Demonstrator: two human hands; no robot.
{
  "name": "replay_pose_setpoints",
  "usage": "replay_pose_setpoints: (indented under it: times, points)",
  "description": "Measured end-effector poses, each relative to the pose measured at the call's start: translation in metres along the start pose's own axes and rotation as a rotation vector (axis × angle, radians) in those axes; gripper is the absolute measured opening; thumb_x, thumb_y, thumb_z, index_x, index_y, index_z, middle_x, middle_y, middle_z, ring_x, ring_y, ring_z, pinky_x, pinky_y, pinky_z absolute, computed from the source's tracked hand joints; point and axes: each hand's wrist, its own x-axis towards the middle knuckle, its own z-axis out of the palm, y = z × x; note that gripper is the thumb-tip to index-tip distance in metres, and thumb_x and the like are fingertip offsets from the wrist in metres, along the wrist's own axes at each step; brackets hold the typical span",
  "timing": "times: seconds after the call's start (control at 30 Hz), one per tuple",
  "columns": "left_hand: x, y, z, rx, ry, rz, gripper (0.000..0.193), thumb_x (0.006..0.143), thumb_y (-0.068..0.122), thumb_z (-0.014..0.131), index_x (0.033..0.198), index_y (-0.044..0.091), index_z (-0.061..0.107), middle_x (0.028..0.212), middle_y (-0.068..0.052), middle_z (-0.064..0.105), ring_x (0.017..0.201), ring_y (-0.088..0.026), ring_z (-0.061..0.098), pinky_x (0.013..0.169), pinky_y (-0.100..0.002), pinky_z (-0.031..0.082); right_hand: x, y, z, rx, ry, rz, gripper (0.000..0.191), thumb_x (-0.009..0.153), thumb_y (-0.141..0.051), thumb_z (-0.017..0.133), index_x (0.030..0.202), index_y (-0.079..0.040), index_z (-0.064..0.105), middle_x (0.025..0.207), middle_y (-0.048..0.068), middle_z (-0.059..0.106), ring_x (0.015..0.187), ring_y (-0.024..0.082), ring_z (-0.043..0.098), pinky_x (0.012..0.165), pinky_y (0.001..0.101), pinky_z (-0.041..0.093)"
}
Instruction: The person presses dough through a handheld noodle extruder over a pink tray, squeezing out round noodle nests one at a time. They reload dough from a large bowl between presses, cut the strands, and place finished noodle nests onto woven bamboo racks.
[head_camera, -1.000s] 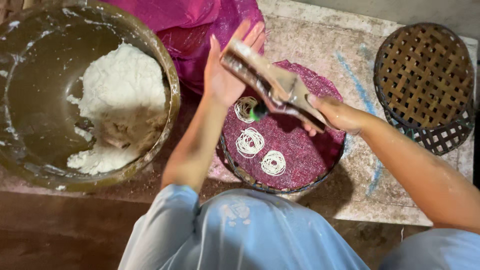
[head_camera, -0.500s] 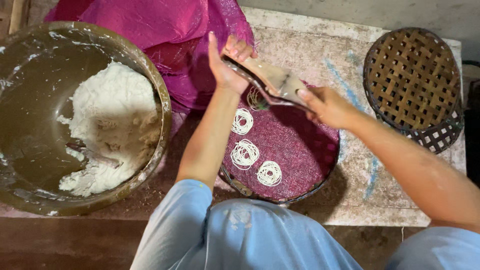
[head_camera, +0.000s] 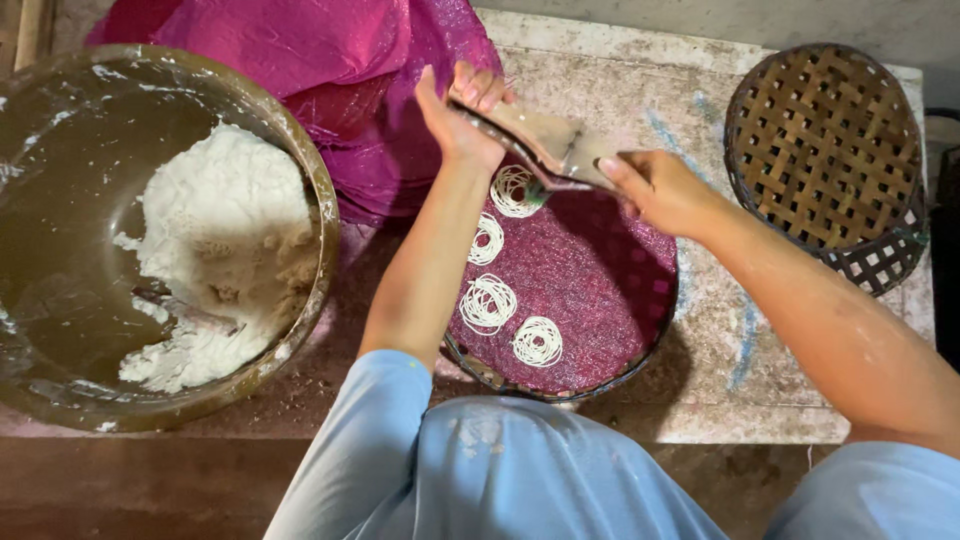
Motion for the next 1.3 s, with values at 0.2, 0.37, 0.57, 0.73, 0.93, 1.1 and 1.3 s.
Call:
replay_pose_setpoints:
  times: [0.2, 0.37, 0.57, 0.73, 0.93, 1.1, 1.3]
  points:
    - [-0.004, 0.010, 0.022, -0.011, 0.205, -0.207, 0.060, 0.100, 0.060, 0.025, 0.084, 0.007, 0.047, 0.077, -0.009, 0.056, 0.065, -0.023, 0.048, 0.071, -0.040, 0.043, -0.006, 0.008, -0.009, 0.187, 0.031, -0.055, 0.050, 0.107, -0.046, 0.048, 0.098, 0.000, 0.065, 0.067, 0.004, 0.061, 0.062, 0.013, 0.057, 0.060, 0.0313, 0.046]
    - [-0.026, 0.009, 0.006, 0.924, 0.094, -0.591, 0.095, 0.095, 0.079, 0.007, 0.121, 0.012, 0.068, 0.097, -0.008, 0.063, 0.056, -0.011, 0.046, 0.042, -0.027, 0.024, -0.015, 0.013, -0.010, 0.315, 0.017, -0.025, 0.041, 0.106, -0.040, 0.050, 0.107, -0.002, 0.065, 0.069, 0.001, 0.058, 0.060, 0.010, 0.052, 0.056, 0.0292, 0.044]
    - [-0.039, -0.006, -0.018, 1.136, 0.131, -0.700, 0.098, 0.095, 0.081, 0.006, 0.165, 0.013, 0.017, 0.125, -0.020, 0.057, 0.052, -0.006, 0.030, 0.040, -0.024, 0.017, -0.018, 0.012, 0.000, 0.375, 0.111, -0.052, 0.042, 0.105, -0.043, 0.053, 0.105, -0.002, 0.062, 0.067, 0.001, 0.057, 0.056, 0.010, 0.052, 0.054, 0.0292, 0.044]
    - [-0.051, 0.000, -0.025, 1.263, 0.070, -0.574, 0.102, 0.094, 0.084, 0.014, 0.166, 0.012, 0.005, 0.145, -0.021, 0.058, 0.049, -0.008, 0.035, 0.039, -0.027, 0.024, -0.017, 0.013, 0.007, 0.456, 0.188, -0.080, 0.043, 0.106, -0.045, 0.054, 0.100, -0.003, 0.057, 0.066, 0.002, 0.055, 0.057, 0.010, 0.052, 0.054, 0.0291, 0.045]
    - [-0.068, 0.008, -0.021, 2.077, -0.414, 0.019, 0.079, 0.103, 0.065, 0.032, 0.161, 0.013, 0.019, 0.134, -0.013, 0.069, 0.106, -0.012, 0.064, 0.096, -0.037, 0.043, -0.026, 0.033, 0.003, 0.484, 0.216, -0.112, 0.050, 0.108, -0.050, 0.048, 0.092, -0.003, 0.056, 0.069, 0.003, 0.058, 0.058, 0.011, 0.054, 0.055, 0.0285, 0.046]
    - [-0.045, -0.023, 0.000, 1.094, -0.175, -0.149, 0.051, 0.103, 0.044, 0.054, 0.140, 0.009, 0.050, 0.114, -0.008, 0.071, 0.106, -0.024, 0.070, 0.104, -0.045, 0.050, -0.042, 0.052, -0.005, 0.521, 0.076, -0.014, 0.060, 0.104, -0.059, 0.040, 0.093, -0.004, 0.064, 0.069, 0.003, 0.064, 0.059, 0.013, 0.061, 0.056, 0.0298, 0.051]
    - [-0.004, -0.086, 0.028, 0.158, -0.006, -0.173, 0.029, 0.100, 0.042, 0.063, 0.090, 0.016, 0.054, 0.071, 0.003, 0.047, 0.069, -0.015, 0.051, 0.089, -0.043, 0.050, -0.048, 0.062, -0.018, 0.416, -0.030, 0.187, 0.062, 0.105, -0.056, 0.040, 0.095, -0.002, 0.068, 0.070, 0.008, 0.062, 0.061, 0.019, 0.060, 0.060, 0.0365, 0.052]
